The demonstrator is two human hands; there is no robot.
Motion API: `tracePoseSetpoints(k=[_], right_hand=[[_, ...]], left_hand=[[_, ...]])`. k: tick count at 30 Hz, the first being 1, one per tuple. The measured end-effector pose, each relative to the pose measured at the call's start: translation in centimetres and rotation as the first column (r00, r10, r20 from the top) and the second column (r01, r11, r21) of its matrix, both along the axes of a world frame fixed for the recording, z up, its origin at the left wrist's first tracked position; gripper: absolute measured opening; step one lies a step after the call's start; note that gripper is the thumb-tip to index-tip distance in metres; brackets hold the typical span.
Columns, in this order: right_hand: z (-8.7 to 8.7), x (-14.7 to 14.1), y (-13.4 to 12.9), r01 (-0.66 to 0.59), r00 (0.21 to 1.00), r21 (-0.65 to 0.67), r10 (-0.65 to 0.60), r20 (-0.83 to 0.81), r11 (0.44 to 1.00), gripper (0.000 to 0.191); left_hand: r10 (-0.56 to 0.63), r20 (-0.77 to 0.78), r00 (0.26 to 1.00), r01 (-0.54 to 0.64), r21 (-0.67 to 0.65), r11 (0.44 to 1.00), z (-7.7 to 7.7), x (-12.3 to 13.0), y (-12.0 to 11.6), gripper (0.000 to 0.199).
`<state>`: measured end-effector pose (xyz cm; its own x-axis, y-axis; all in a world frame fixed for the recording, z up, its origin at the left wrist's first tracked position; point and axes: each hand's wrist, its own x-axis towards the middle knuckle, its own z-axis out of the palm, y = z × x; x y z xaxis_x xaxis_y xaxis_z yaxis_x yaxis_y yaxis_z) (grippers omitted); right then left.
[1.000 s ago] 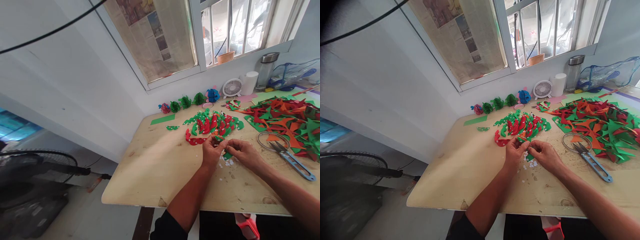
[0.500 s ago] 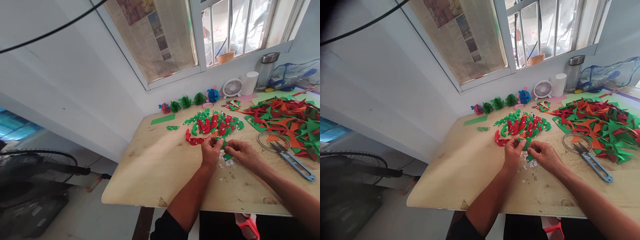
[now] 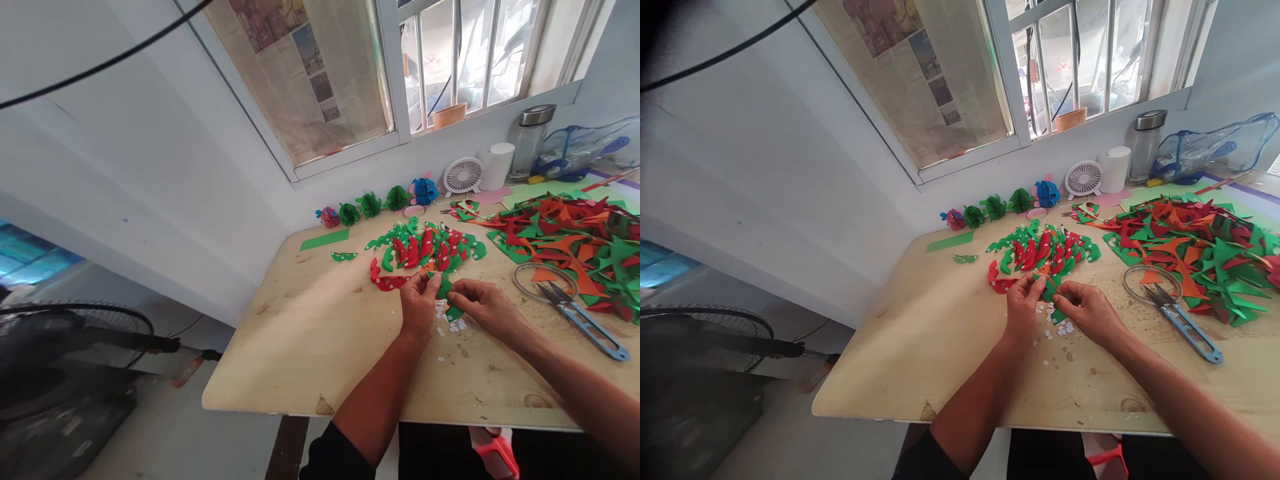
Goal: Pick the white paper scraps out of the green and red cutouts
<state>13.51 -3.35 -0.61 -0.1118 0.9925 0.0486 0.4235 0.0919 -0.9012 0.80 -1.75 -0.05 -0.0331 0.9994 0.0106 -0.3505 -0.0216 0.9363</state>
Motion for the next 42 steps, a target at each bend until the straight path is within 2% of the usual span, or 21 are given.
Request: tracePoseSetpoints(k=[6, 12, 20, 25, 31, 37, 42], right_hand=[[0.1, 0.0, -0.1, 0.001, 1.0, 0.015, 0.0, -0.004, 1.0, 0.026], [0.1, 0.0, -0.1, 0.008, 1.0, 0.026, -0.008, 0.01, 1.0, 0.026], [0.1, 0.0, 0.0, -0.006, 1.0, 0.014, 0.006, 0.023, 1.0, 0.025], [-0.1, 0.0, 0.0, -0.015, 1.0, -0.001, 0.015, 0.004, 1.0, 0.024], [0.1, 0.0, 0.1, -0.027, 0.992, -0.074, 0.018, -0.124, 0.997, 0.027], [1.1, 0.1, 0.0, 0.07, 0.958, -0.046, -0.08, -0.274, 0.996, 0.032], [0.8, 0.3, 0.1, 0.107, 0.927, -0.094, -0.134, -0.352, 0.99, 0.026]], left_hand=[[0.011, 0.013, 1.0, -0.011, -0.052, 0.999, -0.3, -0.1, 0.2, 0.032], [-0.028, 0.079, 0.996, 0.034, -0.085, 0.996, -0.5, -0.3, 0.5, 0.026], [-0.055, 0.129, 0.99, 0.069, -0.108, 0.992, 0.0, -0.6, 0.3, 0.023], [-0.019, 0.105, 0.994, 0.029, -0.091, 0.995, 0.2, -0.6, 0.4, 0.024], [-0.05, 0.111, 0.993, 0.064, -0.131, 0.989, 0.2, -0.6, 0.4, 0.035], [-0.125, 0.075, 0.989, 0.137, -0.185, 0.973, 0.2, -0.7, 0.4, 0.039], [-0.193, 0.019, 0.981, 0.193, -0.224, 0.955, -0.3, -0.7, 0.4, 0.038]])
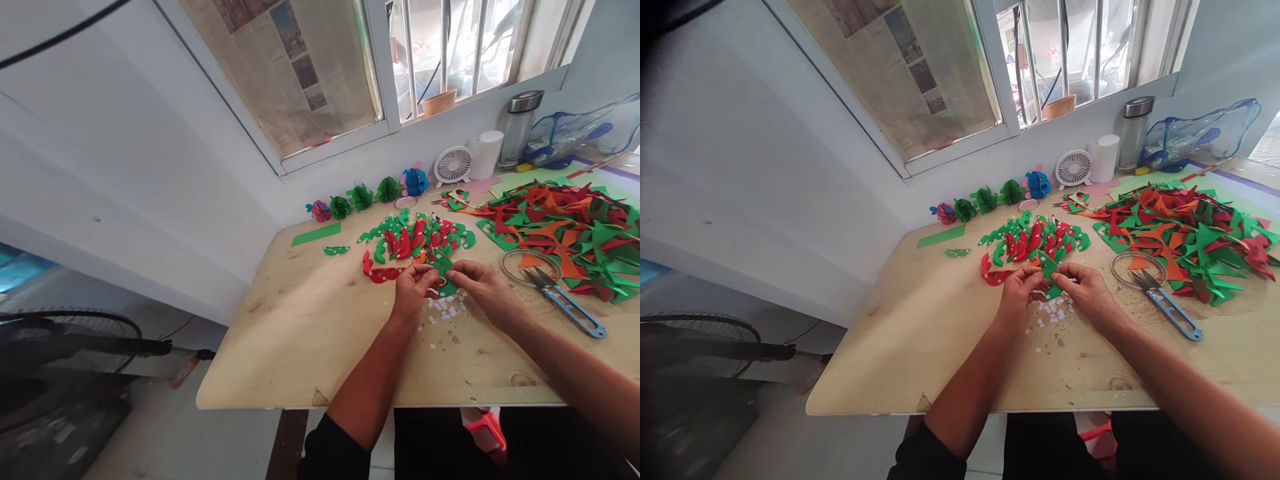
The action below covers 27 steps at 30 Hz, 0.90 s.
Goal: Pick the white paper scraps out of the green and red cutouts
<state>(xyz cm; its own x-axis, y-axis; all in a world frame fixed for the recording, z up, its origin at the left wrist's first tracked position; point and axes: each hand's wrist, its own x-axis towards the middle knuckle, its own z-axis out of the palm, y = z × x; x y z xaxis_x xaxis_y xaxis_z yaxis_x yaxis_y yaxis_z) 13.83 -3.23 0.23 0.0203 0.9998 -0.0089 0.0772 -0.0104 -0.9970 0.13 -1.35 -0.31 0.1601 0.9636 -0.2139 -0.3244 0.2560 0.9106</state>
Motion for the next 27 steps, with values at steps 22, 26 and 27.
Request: tracePoseSetpoints(k=[22, 26, 27], right_hand=[[0.03, -0.25, 0.05, -0.052, 0.987, -0.062, 0.042, -0.154, 0.997, 0.033], [0.16, -0.03, 0.02, -0.005, 0.986, -0.048, -0.003, -0.169, 0.999, 0.03], [0.14, 0.01, 0.02, -0.001, 0.984, -0.043, -0.006, -0.177, 0.999, 0.03]], left_hand=[[-0.231, -0.141, 0.963, 0.245, 0.085, 0.966, -0.05, 0.23, -0.51, 0.045], [-0.32, -0.13, 0.938, 0.329, 0.051, 0.943, -0.06, 0.16, -0.54, 0.046], [-0.328, -0.129, 0.936, 0.337, 0.055, 0.94, -0.13, 0.13, -0.52, 0.046]])
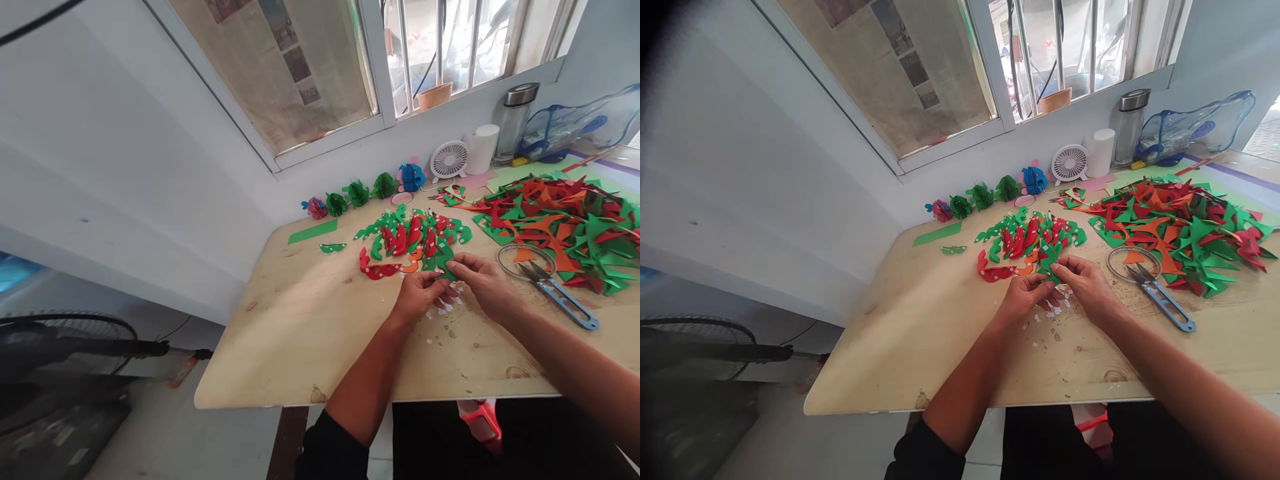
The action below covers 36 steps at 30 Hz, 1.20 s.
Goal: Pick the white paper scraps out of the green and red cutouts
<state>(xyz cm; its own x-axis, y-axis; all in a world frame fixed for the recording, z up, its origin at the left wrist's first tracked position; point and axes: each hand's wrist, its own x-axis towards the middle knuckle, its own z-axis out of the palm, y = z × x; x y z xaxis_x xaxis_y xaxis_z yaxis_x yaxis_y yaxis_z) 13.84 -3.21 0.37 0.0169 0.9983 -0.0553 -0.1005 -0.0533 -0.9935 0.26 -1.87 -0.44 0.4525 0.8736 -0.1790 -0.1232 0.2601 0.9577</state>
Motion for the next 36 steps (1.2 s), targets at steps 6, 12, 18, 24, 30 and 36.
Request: tracePoseSetpoints(k=[6, 12, 18, 24, 30, 36], right_hand=[[-0.15, 0.03, 0.05, -0.016, 0.998, 0.014, 0.017, -0.057, 1.0, 0.03], [-0.21, 0.16, 0.15, 0.031, 0.998, 0.006, -0.03, -0.046, 1.0, 0.027], [-0.45, 0.48, 0.54, 0.053, 0.989, -0.041, -0.058, -0.139, 0.998, 0.028], [-0.13, 0.48, 0.56, 0.026, 0.962, -0.09, -0.05, -0.268, 0.996, 0.027], [-0.18, 0.4, 0.42, -0.004, 0.925, -0.127, -0.045, -0.376, 0.992, 0.023], [-0.29, 0.29, 0.25, -0.059, 0.935, -0.124, 0.011, -0.354, 0.99, 0.025]], left_hand=[[0.018, 0.001, 1.0, -0.018, 0.059, 0.998, -0.54, -0.1, 0.18, 0.046], [0.031, 0.024, 0.999, -0.032, 0.033, 0.999, -0.49, 0.01, 0.02, 0.046], [0.124, 0.017, 0.992, -0.125, 0.166, 0.978, -0.24, 0.09, -0.29, 0.04], [0.156, -0.02, 0.987, -0.141, 0.328, 0.934, -0.07, 0.06, -0.61, 0.031], [0.191, -0.014, 0.981, -0.176, 0.334, 0.926, -0.55, 0.1, -0.52, 0.029], [0.294, 0.044, 0.955, -0.293, 0.31, 0.904, -0.36, -0.03, -0.32, 0.033]])
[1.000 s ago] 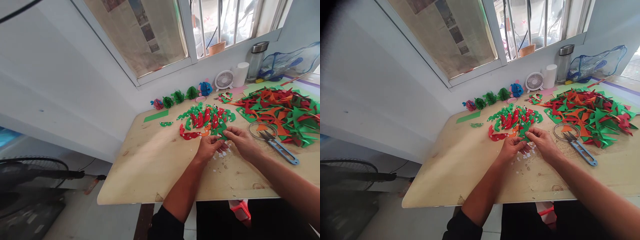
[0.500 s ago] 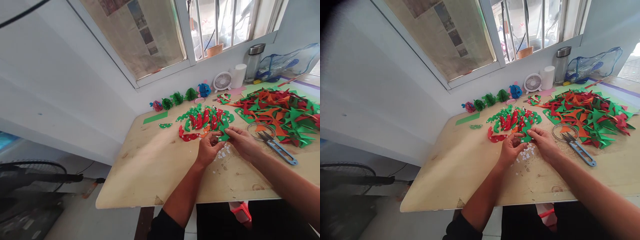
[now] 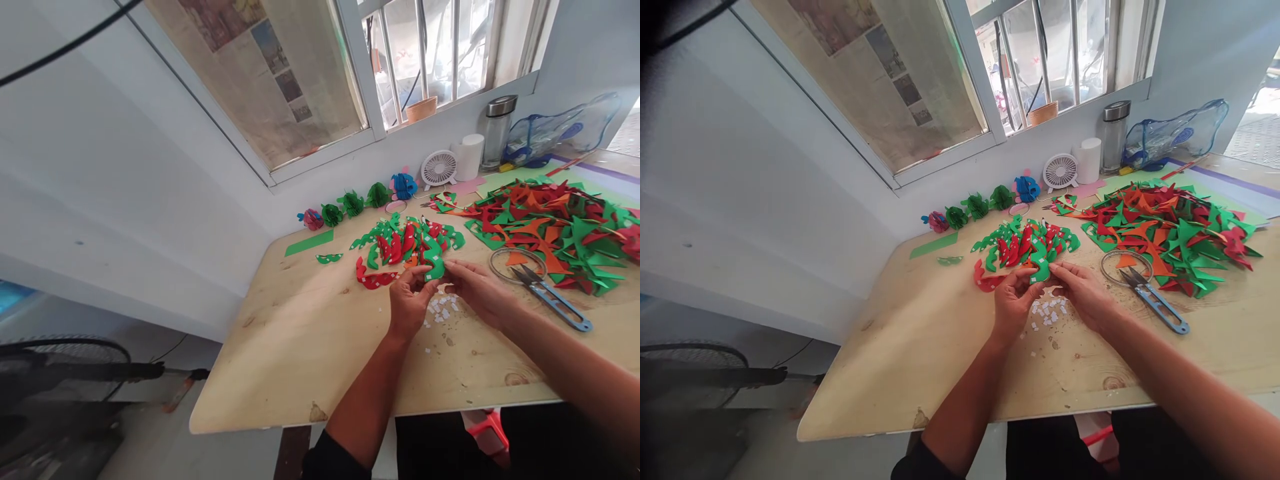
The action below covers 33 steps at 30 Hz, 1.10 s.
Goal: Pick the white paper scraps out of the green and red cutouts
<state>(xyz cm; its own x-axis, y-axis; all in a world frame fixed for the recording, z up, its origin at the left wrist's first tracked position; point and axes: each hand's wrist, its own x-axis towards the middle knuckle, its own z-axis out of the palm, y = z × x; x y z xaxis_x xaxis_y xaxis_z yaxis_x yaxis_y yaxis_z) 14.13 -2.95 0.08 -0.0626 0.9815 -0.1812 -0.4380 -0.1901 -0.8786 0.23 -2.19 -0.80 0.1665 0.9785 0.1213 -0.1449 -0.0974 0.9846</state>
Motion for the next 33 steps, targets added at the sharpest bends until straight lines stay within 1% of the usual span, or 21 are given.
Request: tracePoseSetpoints(k=[2, 4, 8, 11, 14, 17, 23, 28, 33], right_hand=[[-0.09, -0.06, -0.05, -0.028, 0.997, 0.008, 0.027, 0.067, 1.0, 0.027], [-0.15, -0.13, -0.09, -0.04, 0.989, 0.022, 0.036, 0.141, 0.999, 0.029], [-0.1, -0.26, -0.17, -0.034, 0.954, 0.085, 0.007, 0.3, 0.996, 0.038], [-0.05, -0.32, -0.18, -0.035, 0.934, 0.122, -0.011, 0.356, 0.992, 0.041], [-0.08, -0.37, -0.12, -0.03, 0.936, 0.121, -0.014, 0.353, 0.992, 0.042], [-0.11, -0.42, -0.07, -0.017, 0.943, 0.107, -0.02, 0.333, 0.994, 0.042], [-0.12, -0.47, -0.07, -0.022, 0.948, 0.098, -0.01, 0.319, 0.995, 0.042], [-0.24, -0.39, 0.08, -0.009, 0.955, 0.099, -0.021, 0.295, 0.995, 0.039], [-0.22, -0.37, 0.12, -0.007, 0.969, 0.092, -0.016, 0.247, 0.996, 0.038]], left_hand=[[0.022, 0.014, 1.0, -0.022, 0.019, 1.0, 0.09, -0.05, 0.03, 0.032], [0.028, -0.011, 1.0, -0.027, 0.049, 0.998, 0.17, -0.08, -0.01, 0.03], [0.058, -0.151, 0.987, -0.039, 0.128, 0.991, 0.39, -0.12, -0.21, 0.025], [0.089, -0.241, 0.966, -0.04, 0.203, 0.978, 0.58, -0.18, -0.32, 0.022], [0.088, -0.287, 0.954, -0.015, 0.248, 0.969, 0.56, -0.22, -0.32, 0.02], [0.07, -0.299, 0.952, 0.008, 0.252, 0.968, 0.3, -0.25, -0.22, 0.02], [0.025, -0.235, 0.972, 0.019, 0.184, 0.983, -0.31, -0.37, 0.16, 0.022], [-0.034, -0.157, 0.987, 0.055, 0.13, 0.99, -0.32, -0.35, 0.3, 0.023], [-0.016, -0.161, 0.987, 0.037, 0.129, 0.991, -0.28, -0.35, 0.25, 0.023]])
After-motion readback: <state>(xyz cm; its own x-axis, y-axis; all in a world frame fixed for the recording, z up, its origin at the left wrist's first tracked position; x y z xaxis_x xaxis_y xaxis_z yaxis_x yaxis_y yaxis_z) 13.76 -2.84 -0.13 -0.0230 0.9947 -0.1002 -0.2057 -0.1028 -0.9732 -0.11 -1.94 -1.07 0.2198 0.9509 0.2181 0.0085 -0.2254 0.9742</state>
